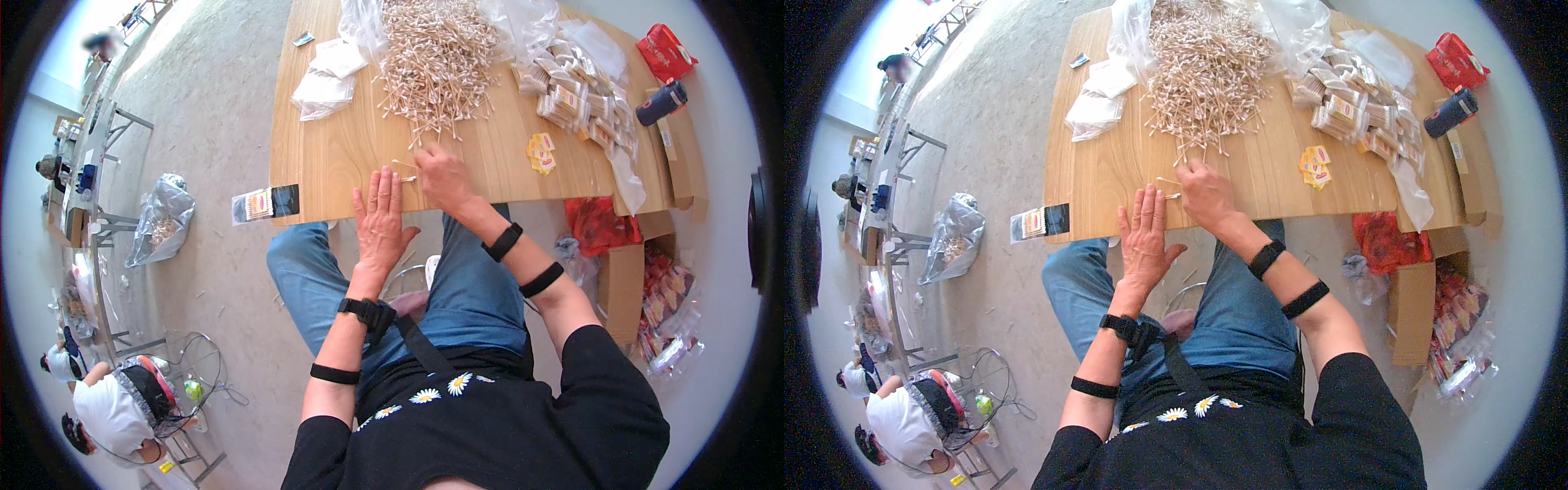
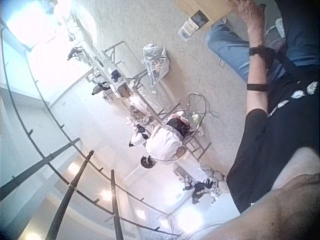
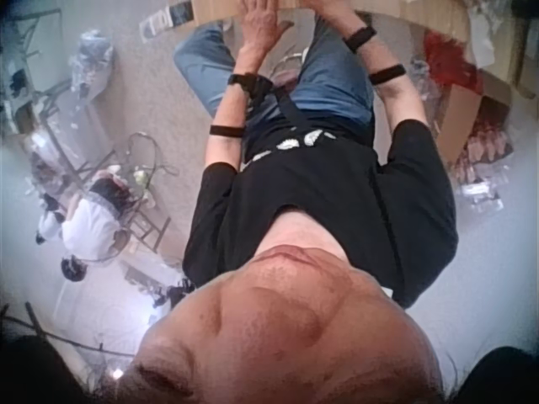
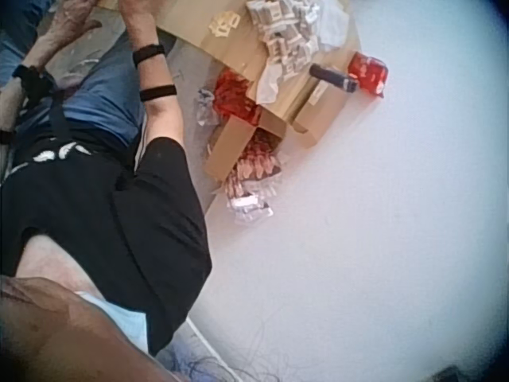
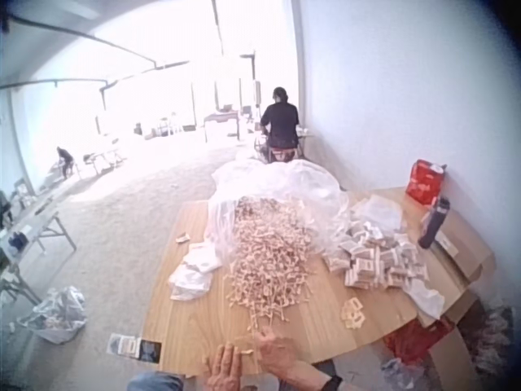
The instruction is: The recorder is sorting cotton swabs (Q-tips) on a table and placing them into small paper or plastic packaging.
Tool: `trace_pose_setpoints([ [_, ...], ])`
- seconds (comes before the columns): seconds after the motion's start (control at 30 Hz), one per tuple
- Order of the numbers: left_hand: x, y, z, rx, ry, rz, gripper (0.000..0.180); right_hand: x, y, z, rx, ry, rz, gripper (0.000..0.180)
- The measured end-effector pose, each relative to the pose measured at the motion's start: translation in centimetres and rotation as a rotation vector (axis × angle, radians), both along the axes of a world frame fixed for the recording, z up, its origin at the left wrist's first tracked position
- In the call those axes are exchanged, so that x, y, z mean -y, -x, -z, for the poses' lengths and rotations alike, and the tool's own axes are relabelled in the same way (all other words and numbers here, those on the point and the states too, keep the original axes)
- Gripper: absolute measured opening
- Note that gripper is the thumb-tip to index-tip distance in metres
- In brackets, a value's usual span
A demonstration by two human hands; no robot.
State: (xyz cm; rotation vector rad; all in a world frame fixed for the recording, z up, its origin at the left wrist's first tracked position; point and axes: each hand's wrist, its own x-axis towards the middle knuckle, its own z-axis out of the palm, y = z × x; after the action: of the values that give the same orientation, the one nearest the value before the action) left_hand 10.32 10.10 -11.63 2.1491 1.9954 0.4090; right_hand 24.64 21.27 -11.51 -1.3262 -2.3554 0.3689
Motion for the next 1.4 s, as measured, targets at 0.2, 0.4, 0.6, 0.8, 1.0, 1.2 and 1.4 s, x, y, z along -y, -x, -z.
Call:
trace_pose_setpoints([
  [0.2, 0.2, 0.1, -0.2, -0.017, 0.006, 0.003, 0.118, -2.5, 2.1, -2.2, -0.024, 0.052, 0.166, 0.014],
  [0.4, 0.1, 0.0, 0.0, -0.031, -0.029, 0.014, 0.12, -4.2, 1.2, 0.5, -0.01, 0.011, 0.199, 0.017],
  [0.6, 0.1, 0.2, 0.0, 0.01, -0.021, 0.005, 0.119, -2.3, 0.5, -1.1, 0.051, 0.066, -0.077, 0.011],
  [0.8, 0.1, 0.2, 0.1, 0.022, -0.037, 0.017, 0.119, -1.5, 1.2, -0.5, -0.075, 0.041, -0.026, 0.008],
  [1.0, 0.2, 0.2, 0.0, 0.027, -0.036, 0.025, 0.119, -1.5, 1.3, -0.4, -0.084, 0.046, -0.064, 0.006],
  [1.2, 0.0, 0.1, -0.6, 0.027, -0.01, 0.014, 0.121, -1.4, 1.3, -0.7, -0.032, 0.058, -0.082, 0.004],
  [1.4, -1.5, 0.1, -0.7, -0.028, -0.001, 0.011, 0.122, -1.6, 1.2, -0.3, -0.035, 0.03, -0.084, 0.004],
])
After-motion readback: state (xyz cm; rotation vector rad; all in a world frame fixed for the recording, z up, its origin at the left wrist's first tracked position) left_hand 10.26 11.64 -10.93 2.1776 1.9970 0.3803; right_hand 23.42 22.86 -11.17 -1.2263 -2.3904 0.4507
